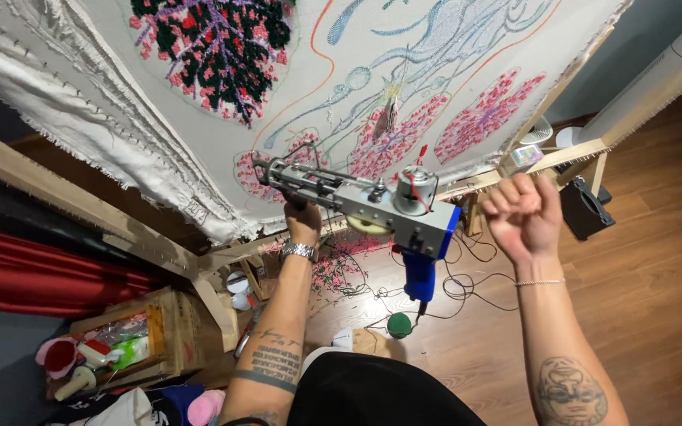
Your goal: The recorder is using a tufting gun to create a leaf-shaped pattern on a large rug frame.
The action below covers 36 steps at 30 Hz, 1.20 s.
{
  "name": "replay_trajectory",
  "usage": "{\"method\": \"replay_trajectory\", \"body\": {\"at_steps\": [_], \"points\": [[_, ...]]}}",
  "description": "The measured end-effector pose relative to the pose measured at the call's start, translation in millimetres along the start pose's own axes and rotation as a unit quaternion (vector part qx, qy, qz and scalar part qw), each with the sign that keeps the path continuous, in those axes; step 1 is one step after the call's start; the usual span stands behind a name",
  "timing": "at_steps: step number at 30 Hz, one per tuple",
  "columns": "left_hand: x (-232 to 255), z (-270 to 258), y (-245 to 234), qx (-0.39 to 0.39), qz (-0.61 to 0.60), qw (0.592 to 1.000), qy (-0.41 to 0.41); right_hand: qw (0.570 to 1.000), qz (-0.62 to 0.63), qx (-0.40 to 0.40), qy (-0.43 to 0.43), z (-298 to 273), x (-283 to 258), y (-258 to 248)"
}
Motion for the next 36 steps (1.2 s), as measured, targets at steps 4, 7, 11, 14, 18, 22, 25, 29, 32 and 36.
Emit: {"method": "replay_trajectory", "body": {"at_steps": [4,7,11,14,18,22,25,29,32,36], "points": [[-12,-1,-29,-0.006,-0.18,0.984,-0.008,0.997,0.04,0.057,-0.023,32,2,-55],[-14,-6,-46,-0.026,0.018,0.996,0.085,0.985,0.008,0.172,-0.009,41,3,-62],[-16,-19,-60,0.047,-0.037,0.996,0.072,0.994,0.086,0.055,-0.029,22,-1,46],[-6,-32,-60,0.078,-0.035,0.993,0.081,0.997,0.073,0.028,-0.019,21,4,47],[-24,-30,-74,0.144,-0.224,0.963,-0.03,0.994,-0.09,0.068,-0.008,24,13,29],[-32,-35,-71,0.095,-0.046,0.991,0.084,0.984,-0.168,0.035,0.046,20,26,53],[-8,-47,-49,0.065,0.106,0.976,0.18,0.956,-0.285,-0.069,0.017,15,29,73],[40,-73,-14,0.067,0.235,0.951,0.188,0.874,-0.485,-0.009,0.039,9,30,98],[51,-74,-1,0.061,0.273,0.94,0.194,0.872,-0.486,0.03,0.044,13,32,98],[46,-67,-1,0.048,0.272,0.936,0.219,0.879,-0.474,0.044,0.016,18,36,114]]}}
Point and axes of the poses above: each hand's wrist, its own z-axis towards the middle knuckle, its own y-axis out of the palm, x = y × z, the point moved 2 cm from there along z, towards the middle knuckle, and after that the axes turned 9 degrees about y, right-handed, at the moved point
